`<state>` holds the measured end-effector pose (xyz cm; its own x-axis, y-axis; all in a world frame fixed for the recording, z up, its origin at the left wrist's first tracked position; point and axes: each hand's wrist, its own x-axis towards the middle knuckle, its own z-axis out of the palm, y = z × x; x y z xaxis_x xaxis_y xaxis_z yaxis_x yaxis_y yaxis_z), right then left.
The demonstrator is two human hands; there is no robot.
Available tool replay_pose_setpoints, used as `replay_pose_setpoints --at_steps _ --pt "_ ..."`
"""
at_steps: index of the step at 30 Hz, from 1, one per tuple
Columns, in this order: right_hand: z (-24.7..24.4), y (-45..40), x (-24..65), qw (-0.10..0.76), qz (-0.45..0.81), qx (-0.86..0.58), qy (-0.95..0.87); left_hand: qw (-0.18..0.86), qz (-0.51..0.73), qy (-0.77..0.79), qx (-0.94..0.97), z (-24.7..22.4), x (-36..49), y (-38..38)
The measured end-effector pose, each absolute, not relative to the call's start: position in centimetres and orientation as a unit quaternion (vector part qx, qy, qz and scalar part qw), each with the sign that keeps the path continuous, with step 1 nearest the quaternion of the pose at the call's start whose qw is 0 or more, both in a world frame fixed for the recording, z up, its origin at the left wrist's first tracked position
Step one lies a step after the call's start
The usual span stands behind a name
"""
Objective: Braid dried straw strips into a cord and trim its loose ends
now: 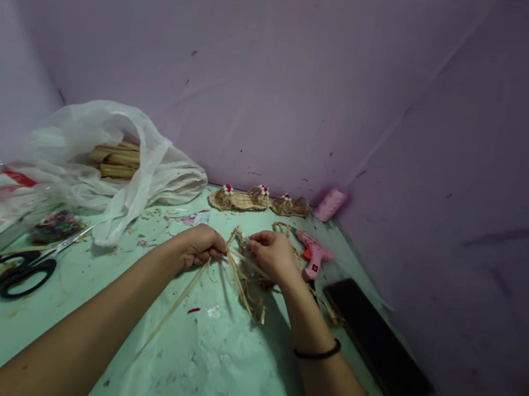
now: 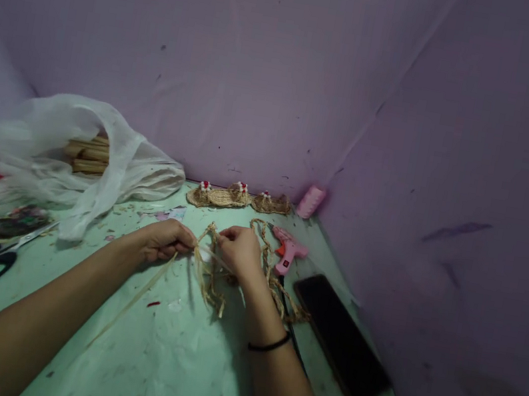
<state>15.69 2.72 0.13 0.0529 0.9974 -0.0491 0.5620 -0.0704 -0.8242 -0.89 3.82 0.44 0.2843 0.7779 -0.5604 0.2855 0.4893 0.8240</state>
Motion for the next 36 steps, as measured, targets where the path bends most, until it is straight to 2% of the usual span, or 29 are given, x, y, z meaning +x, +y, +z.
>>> replay_pose_setpoints --at_steps 9,24,31,36 --pt "-0.4 1.7 13.8 0.269 0.349 -0.634 -0.636 0.640 0.188 0.557 0.495 0.2 -0.9 3.7" --pt "-1.3 2.0 13.3 0.280 0.432 -0.642 -0.568 0.594 0.161 0.584 0.530 -1.0 -1.1 4.0" --pt "-1.2 1.8 13.3 0.285 0.503 -0.615 -0.536 0.530 0.151 0.594 0.586 0.5 -0.9 3.1" --pt "-0.5 1.5 13.4 0.292 0.535 -0.592 -0.528 0.530 0.162 0.588 0.589 0.6 -0.8 3.0"
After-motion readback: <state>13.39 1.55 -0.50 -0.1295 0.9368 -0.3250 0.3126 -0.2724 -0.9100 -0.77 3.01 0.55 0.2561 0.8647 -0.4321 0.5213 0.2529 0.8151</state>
